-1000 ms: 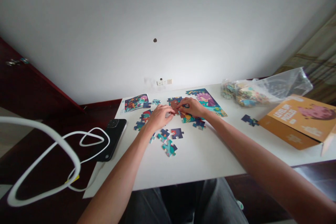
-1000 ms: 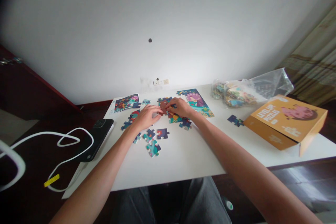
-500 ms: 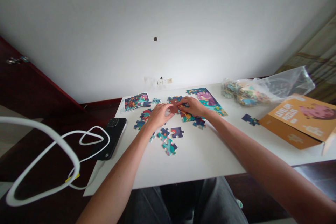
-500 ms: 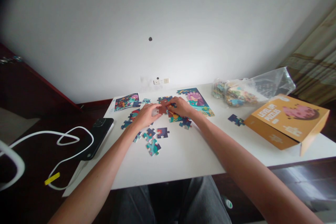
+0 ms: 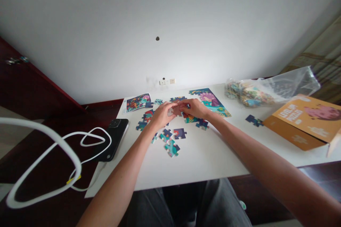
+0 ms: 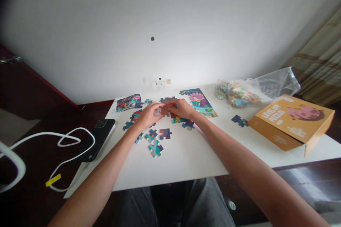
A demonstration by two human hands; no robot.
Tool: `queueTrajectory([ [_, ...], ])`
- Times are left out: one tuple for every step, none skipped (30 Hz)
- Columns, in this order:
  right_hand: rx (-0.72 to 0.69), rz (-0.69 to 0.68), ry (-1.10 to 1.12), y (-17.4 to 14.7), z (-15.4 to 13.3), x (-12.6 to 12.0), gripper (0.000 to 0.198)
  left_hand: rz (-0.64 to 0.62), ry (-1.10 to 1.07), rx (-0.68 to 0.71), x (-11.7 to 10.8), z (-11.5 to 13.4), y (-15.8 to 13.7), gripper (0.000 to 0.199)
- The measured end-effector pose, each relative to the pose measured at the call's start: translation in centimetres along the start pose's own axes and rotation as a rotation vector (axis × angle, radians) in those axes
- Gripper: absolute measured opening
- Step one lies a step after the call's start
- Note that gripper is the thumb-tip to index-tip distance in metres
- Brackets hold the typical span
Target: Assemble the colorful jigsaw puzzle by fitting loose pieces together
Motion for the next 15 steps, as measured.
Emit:
queueTrajectory([
  [0.002, 0.004, 0.019, 0.0, -0.1, 0.1, 0.035, 0.006, 0.008, -0.011, 0.0, -0.1, 0.0, 0.05],
  [0.003, 0.016, 0.036, 0.0, -0.1, 0.1, 0.035, 0.014, 0.019, -0.028, 0.0, -0.2, 0.0, 0.051],
  [0.007, 0.038, 0.052, 0.0, -0.1, 0.0, 0.034, 0.024, 0.03, -0.052, -0.1, -0.4, 0.0, 0.052],
  [0.014, 0.067, 0.066, 0.1, 0.0, -0.1, 0.035, 0.031, 0.037, -0.079, -0.1, -0.6, -0.1, 0.053],
  [0.019, 0.1, 0.078, 0.1, 0.2, -0.2, 0.036, 0.036, 0.038, -0.11, -0.1, -0.8, -0.1, 0.054],
  [0.023, 0.129, 0.093, 0.2, 0.4, -0.3, 0.038, 0.04, 0.033, -0.139, -0.1, -1.0, -0.1, 0.055],
  [0.026, 0.151, 0.113, 0.2, 0.7, -0.4, 0.041, 0.041, 0.022, -0.165, -0.1, -1.2, -0.2, 0.056],
  [0.028, 0.16, 0.138, 0.2, 0.9, -0.4, 0.042, 0.04, 0.01, -0.186, -0.1, -1.3, -0.2, 0.057],
  [0.03, 0.158, 0.164, 0.3, 1.2, -0.4, 0.043, 0.036, -0.001, -0.2, -0.1, -1.4, -0.2, 0.057],
  [0.03, 0.152, 0.186, 0.3, 1.4, -0.3, 0.042, 0.031, -0.006, -0.206, -0.1, -1.4, -0.3, 0.057],
  [0.033, 0.146, 0.2, 0.3, 1.5, -0.2, 0.04, 0.025, -0.006, -0.207, -0.1, -1.3, -0.3, 0.058],
  [0.036, 0.142, 0.202, 0.3, 1.6, -0.2, 0.038, 0.017, -0.002, -0.202, 0.0, -1.3, -0.2, 0.058],
  [0.038, 0.14, 0.189, 0.2, 1.5, -0.2, 0.035, 0.01, 0.005, -0.193, 0.0, -1.2, -0.2, 0.058],
  [0.04, 0.138, 0.163, 0.2, 1.4, -0.2, 0.032, 0.008, 0.012, -0.182, 0.0, -1.0, -0.2, 0.058],
  [0.044, 0.138, 0.128, 0.2, 1.2, -0.2, 0.029, 0.009, 0.016, -0.169, 0.0, -0.9, -0.1, 0.058],
])
Point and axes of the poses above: each hand's wrist, its own y-axis towards the middle knuckle, its own x-axis out of the palm, z = x × y, the point moved 6 cm from there along y, towards the middle knuckle, and after that the axes turned 12 degrees about y, right-handed, at the moved point
